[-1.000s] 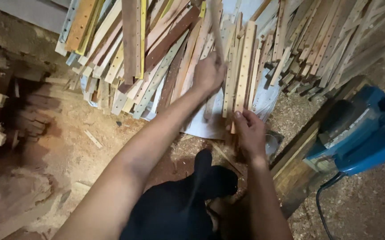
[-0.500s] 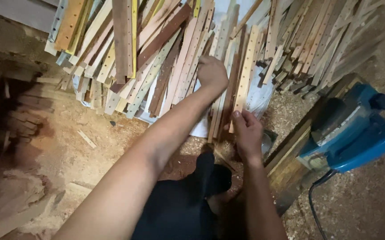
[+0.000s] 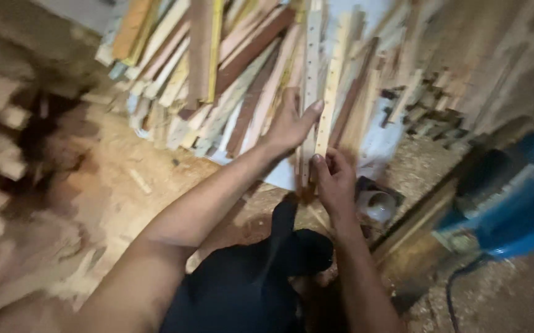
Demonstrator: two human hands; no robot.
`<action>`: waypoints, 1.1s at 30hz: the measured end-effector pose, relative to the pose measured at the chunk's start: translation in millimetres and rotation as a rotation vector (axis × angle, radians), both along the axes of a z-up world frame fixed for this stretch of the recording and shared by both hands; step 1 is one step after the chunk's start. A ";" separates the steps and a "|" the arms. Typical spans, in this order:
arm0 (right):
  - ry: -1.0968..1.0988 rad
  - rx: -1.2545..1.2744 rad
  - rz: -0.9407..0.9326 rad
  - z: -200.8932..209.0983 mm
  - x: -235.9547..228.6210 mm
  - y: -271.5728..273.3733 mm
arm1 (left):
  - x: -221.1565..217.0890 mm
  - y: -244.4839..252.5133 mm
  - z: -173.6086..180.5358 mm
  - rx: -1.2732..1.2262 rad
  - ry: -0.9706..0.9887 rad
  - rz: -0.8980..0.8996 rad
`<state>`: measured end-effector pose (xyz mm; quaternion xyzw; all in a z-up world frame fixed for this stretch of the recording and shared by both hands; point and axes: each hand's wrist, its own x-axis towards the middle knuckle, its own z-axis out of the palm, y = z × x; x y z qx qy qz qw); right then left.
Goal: Planing and sorting thin wooden strips using an electric hand planer
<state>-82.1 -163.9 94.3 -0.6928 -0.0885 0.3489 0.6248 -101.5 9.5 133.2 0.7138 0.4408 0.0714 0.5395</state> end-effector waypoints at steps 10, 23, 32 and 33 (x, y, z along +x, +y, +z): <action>-0.194 0.097 0.525 72.7 -83.3 71.7 | -144.5 -7.3 60.8 0.084 -0.476 0.559; -0.606 0.176 0.635 84.2 -109.3 144.4 | -201.1 70.2 -2.6 -0.436 -0.949 0.680; -0.718 -0.042 0.726 33.5 -95.5 154.1 | -162.8 72.4 -25.5 0.061 -0.138 1.043; -0.718 -0.058 0.722 41.3 -100.3 154.1 | -160.7 69.6 -9.2 0.047 -0.137 1.035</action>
